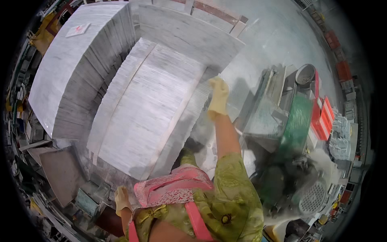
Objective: The person repeatedly picks up large white rectangular panels from a conveyor and stacks them on a growing pile. The person wears gloves and handles each panel by hand, placing it carefully on top of the previous one.
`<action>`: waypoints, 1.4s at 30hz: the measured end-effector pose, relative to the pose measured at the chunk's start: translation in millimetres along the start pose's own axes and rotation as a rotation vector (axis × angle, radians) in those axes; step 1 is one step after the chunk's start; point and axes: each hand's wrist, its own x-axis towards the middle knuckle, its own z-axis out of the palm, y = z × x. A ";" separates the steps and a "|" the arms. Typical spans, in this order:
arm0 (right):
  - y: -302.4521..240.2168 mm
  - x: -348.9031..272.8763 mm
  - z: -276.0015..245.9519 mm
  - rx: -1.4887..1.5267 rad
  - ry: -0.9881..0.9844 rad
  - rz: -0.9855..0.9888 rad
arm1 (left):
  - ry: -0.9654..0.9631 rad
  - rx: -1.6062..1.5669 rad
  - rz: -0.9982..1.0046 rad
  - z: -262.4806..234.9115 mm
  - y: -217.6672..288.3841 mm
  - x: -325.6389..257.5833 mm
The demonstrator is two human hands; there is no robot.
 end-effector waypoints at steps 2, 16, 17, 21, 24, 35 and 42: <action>-7.5 33.1 -21.2 0.126 0.188 0.088 | 0.249 -0.243 -0.137 69.5 44.4 -6.0; 10.4 269.3 -147.8 -2.430 -0.301 0.287 | 0.136 0.218 -0.282 169.7 145.0 12.3; 20.4 278.8 -125.1 -2.155 -0.192 0.141 | 0.127 0.231 -0.298 161.3 140.5 12.5; 26.7 280.4 -66.0 -0.173 0.023 0.015 | 0.163 0.344 -0.356 181.4 164.5 8.5; 15.5 257.4 -84.4 0.362 0.105 0.076 | 0.276 0.452 -0.399 247.8 215.1 -3.2; 9.5 273.8 -49.6 0.335 0.210 0.025 | 0.083 0.438 -0.414 183.3 150.8 0.2; 72.2 235.5 -82.6 0.308 0.429 0.044 | 0.297 0.295 -0.242 233.9 177.7 -21.6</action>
